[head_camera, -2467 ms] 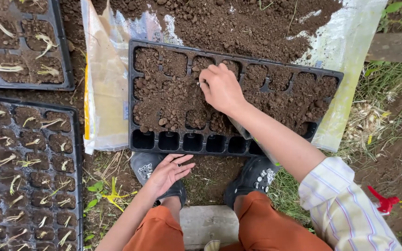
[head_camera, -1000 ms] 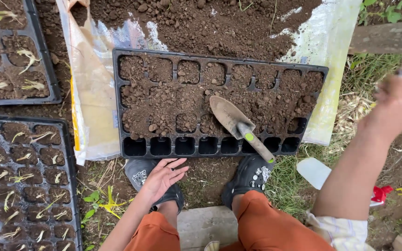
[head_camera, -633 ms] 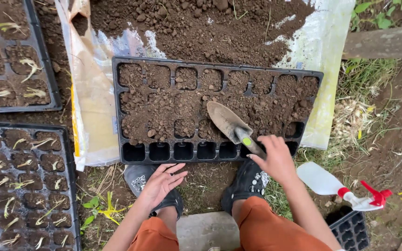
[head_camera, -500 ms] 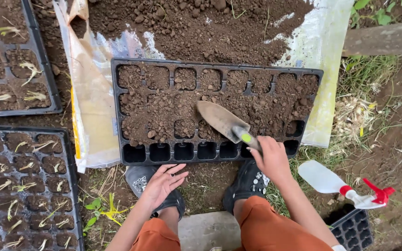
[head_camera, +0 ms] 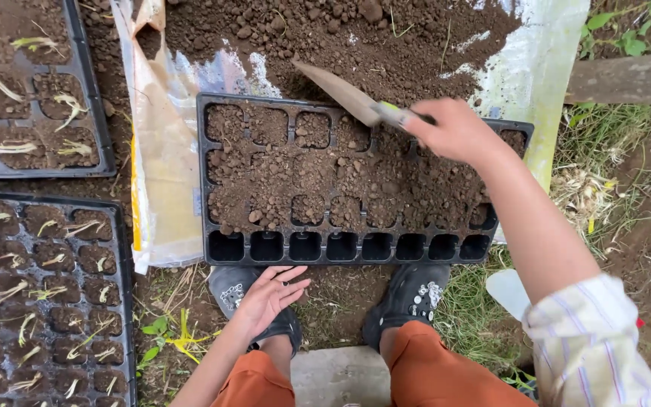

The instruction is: Filling a plastic seedling tray with soil using a hand trowel in an outdoor garden setting.

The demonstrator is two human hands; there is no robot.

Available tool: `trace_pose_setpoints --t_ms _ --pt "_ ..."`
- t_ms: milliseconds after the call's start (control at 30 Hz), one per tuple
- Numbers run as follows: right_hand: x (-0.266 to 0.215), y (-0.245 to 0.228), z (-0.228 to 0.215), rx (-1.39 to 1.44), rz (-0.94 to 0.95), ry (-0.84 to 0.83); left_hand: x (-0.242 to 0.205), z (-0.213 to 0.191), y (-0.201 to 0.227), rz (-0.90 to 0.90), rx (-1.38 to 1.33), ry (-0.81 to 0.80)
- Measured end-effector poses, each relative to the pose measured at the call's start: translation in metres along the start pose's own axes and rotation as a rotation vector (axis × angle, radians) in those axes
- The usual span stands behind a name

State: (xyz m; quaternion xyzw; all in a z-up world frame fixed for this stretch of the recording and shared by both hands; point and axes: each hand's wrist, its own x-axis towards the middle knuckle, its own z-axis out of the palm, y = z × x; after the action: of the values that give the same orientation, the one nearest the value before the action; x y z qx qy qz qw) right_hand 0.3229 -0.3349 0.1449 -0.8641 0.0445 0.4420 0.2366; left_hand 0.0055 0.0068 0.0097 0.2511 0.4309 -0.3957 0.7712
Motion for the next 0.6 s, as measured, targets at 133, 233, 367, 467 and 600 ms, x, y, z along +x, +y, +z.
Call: trace_pose_setpoints --t_ms 133,233,367,467,600 --pt "0.057 -0.017 0.004 -0.040 -0.047 0.100 -0.001 0.014 0.007 -0.035 -0.003 0.058" --pt "0.097 0.000 0.016 -0.129 -0.065 0.346 0.001 0.009 0.005 -0.036 -0.008 0.036" --pt "0.130 -0.019 0.047 -0.117 -0.035 0.512 0.000 0.012 0.007 -0.049 -0.004 0.066" --pt "0.145 -0.010 0.063 -0.223 -0.105 0.798 0.003 0.011 0.007 -0.044 -0.009 0.053" --pt "0.145 -0.003 0.074 -0.169 -0.162 0.885 -0.006 0.009 0.007 -0.042 0.014 0.033"
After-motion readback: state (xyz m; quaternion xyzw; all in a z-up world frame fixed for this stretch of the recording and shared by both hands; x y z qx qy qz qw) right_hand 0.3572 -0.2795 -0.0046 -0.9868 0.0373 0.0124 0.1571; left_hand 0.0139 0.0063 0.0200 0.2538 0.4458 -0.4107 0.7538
